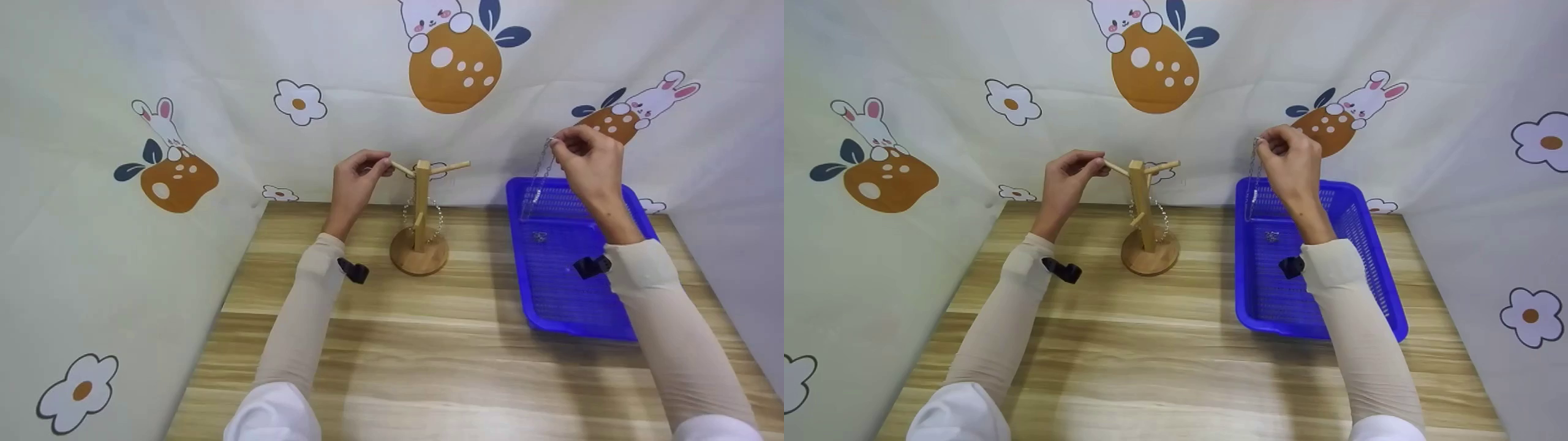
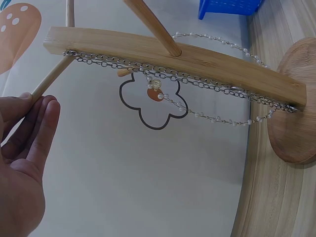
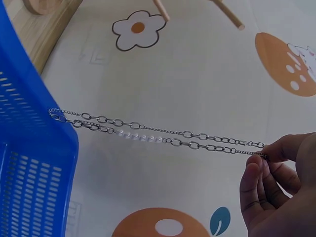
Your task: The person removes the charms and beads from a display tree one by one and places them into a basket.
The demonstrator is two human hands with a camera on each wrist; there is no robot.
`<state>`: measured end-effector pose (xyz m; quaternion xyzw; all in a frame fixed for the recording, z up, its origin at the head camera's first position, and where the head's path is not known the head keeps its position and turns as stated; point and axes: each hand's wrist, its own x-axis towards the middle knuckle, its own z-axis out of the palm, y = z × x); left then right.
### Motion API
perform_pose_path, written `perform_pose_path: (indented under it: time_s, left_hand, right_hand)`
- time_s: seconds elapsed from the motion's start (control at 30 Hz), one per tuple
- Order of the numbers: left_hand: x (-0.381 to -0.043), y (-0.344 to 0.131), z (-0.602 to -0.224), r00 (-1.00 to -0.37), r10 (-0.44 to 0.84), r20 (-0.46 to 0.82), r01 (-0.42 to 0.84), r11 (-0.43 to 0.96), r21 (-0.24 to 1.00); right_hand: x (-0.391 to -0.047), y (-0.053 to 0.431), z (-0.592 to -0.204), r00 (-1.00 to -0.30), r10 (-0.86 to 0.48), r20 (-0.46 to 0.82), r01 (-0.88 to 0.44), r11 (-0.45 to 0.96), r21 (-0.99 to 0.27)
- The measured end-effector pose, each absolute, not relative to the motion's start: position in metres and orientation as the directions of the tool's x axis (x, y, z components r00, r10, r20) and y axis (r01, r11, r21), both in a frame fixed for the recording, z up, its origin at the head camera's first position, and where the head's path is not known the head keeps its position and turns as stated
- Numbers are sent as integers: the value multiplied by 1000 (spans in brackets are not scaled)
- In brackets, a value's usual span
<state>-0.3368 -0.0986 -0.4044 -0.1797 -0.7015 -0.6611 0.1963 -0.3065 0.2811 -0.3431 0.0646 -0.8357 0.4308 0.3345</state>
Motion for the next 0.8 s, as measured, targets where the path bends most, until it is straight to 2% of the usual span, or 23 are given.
perform_pose_path:
  time_s: [0.33, 0.8]
  left_hand:
    - [-338, -99, -405, -858, -10, 514, 513, 54, 857]
    - [-336, -99, -404, -863, -9, 505, 504, 42, 863]
  right_hand:
    - [-314, 295, -360, -809, 213, 547, -300, 650, -698]
    - [-319, 306, -400, -862, 161, 481, -231, 719, -655]
